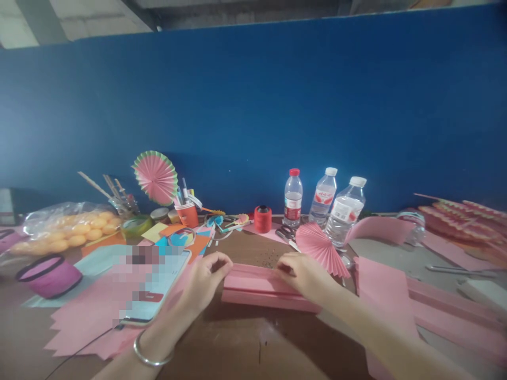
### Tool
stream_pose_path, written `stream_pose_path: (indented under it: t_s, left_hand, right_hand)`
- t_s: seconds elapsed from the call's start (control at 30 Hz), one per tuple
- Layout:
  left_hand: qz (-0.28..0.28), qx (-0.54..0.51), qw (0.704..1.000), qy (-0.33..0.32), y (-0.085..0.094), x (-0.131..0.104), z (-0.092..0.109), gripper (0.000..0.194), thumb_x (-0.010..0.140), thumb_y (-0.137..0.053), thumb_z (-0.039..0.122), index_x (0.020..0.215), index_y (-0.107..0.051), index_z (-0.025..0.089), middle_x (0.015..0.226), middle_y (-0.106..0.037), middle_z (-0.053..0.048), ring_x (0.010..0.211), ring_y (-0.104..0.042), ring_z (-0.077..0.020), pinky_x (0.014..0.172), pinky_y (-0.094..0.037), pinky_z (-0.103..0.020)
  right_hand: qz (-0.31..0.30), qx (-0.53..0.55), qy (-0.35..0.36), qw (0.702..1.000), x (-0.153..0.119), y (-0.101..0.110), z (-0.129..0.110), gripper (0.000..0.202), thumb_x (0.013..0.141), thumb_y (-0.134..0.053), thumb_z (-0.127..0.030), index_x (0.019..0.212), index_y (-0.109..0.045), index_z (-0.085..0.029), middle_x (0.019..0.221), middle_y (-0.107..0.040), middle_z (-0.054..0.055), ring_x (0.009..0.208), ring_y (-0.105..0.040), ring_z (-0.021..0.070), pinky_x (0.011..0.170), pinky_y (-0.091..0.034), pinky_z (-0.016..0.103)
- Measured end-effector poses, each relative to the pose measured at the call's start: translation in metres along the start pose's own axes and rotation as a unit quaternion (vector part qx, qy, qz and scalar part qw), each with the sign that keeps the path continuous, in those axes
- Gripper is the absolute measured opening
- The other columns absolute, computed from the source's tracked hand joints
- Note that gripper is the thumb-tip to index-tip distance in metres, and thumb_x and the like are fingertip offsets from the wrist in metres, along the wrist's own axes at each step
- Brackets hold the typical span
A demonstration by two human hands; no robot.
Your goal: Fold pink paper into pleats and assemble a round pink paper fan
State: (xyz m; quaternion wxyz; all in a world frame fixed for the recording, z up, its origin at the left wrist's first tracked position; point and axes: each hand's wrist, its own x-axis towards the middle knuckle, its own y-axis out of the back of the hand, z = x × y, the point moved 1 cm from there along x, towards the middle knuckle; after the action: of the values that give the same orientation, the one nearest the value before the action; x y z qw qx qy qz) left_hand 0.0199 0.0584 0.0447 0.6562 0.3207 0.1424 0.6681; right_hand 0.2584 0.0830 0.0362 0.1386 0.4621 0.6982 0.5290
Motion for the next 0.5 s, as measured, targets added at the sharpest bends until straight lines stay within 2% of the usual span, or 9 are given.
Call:
stream_pose_path:
  t_s: [0.1, 0.2, 0.27, 0.33, 0.4, 0.5]
  left_hand:
    - [-0.021, 0.147, 0.985, -0.088, -0.003, -0.004, 0.003, 0.012, 0.08, -0.046, 0.021, 0.082, -0.057, 0.019, 0.08, -0.062, -0.002, 0.077, -0.057, -0.019, 0.071, -0.042, -0.03]
    - [-0.012, 0.269, 0.94, -0.21, -0.014, -0.014, 0.012, 0.022, 0.081, -0.049, 0.019, 0.101, -0.058, 0.02, 0.101, -0.063, -0.007, 0.097, -0.054, -0.0255, 0.084, -0.038, -0.039]
    - [-0.059, 0.309, 0.918, -0.242, -0.02, -0.019, 0.019, 0.02, 0.083, -0.047, 0.015, 0.097, -0.061, 0.02, 0.092, -0.065, -0.006, 0.086, -0.057, -0.0233, 0.079, -0.039, -0.037]
    - [-0.088, 0.325, 0.916, -0.219, -0.02, -0.021, 0.024, 0.023, 0.083, -0.044, 0.009, 0.09, -0.063, 0.02, 0.083, -0.066, -0.004, 0.077, -0.058, -0.0207, 0.073, -0.04, -0.034]
    - [-0.09, 0.339, 0.922, -0.165, -0.015, -0.019, 0.027, 0.026, 0.082, -0.042, 0.006, 0.09, -0.063, 0.019, 0.085, -0.066, -0.004, 0.077, -0.058, -0.0205, 0.072, -0.04, -0.033]
    - [-0.079, 0.382, 0.915, -0.105, -0.008, -0.015, 0.027, 0.027, 0.081, -0.041, 0.006, 0.087, -0.064, 0.02, 0.082, -0.066, -0.005, 0.078, -0.057, -0.0221, 0.074, -0.038, -0.036]
  right_hand:
    - [0.005, -0.062, 0.049, 0.997, 0.0, -0.004, -0.003, 0.016, 0.083, -0.05, -0.019, 0.07, -0.059, -0.017, 0.07, -0.06, 0.002, 0.07, -0.053, 0.0151, 0.062, -0.035, 0.024]
    - [0.014, -0.117, 0.09, 0.989, -0.002, -0.007, -0.019, 0.019, 0.084, -0.05, -0.021, 0.067, -0.056, -0.017, 0.068, -0.059, 0.003, 0.067, -0.051, 0.0156, 0.063, -0.033, 0.026]
    - [0.018, -0.131, 0.108, 0.985, -0.003, -0.007, -0.027, 0.02, 0.085, -0.05, -0.021, 0.066, -0.055, -0.017, 0.068, -0.059, 0.002, 0.065, -0.05, 0.015, 0.062, -0.032, 0.027]
    - [0.017, -0.131, 0.116, 0.984, -0.005, -0.005, -0.03, 0.021, 0.085, -0.051, -0.025, 0.066, -0.056, -0.017, 0.067, -0.059, 0.002, 0.065, -0.05, 0.0153, 0.062, -0.032, 0.028]
    - [0.014, -0.119, 0.111, 0.987, -0.007, -0.002, -0.026, 0.019, 0.082, -0.056, -0.032, 0.071, -0.059, -0.018, 0.07, -0.061, 0.003, 0.068, -0.052, 0.0166, 0.064, -0.033, 0.028]
    - [0.015, -0.104, 0.102, 0.989, -0.008, 0.002, -0.016, 0.012, 0.083, -0.054, -0.028, 0.08, -0.062, -0.019, 0.074, -0.064, 0.003, 0.073, -0.055, 0.0171, 0.069, -0.034, 0.029]
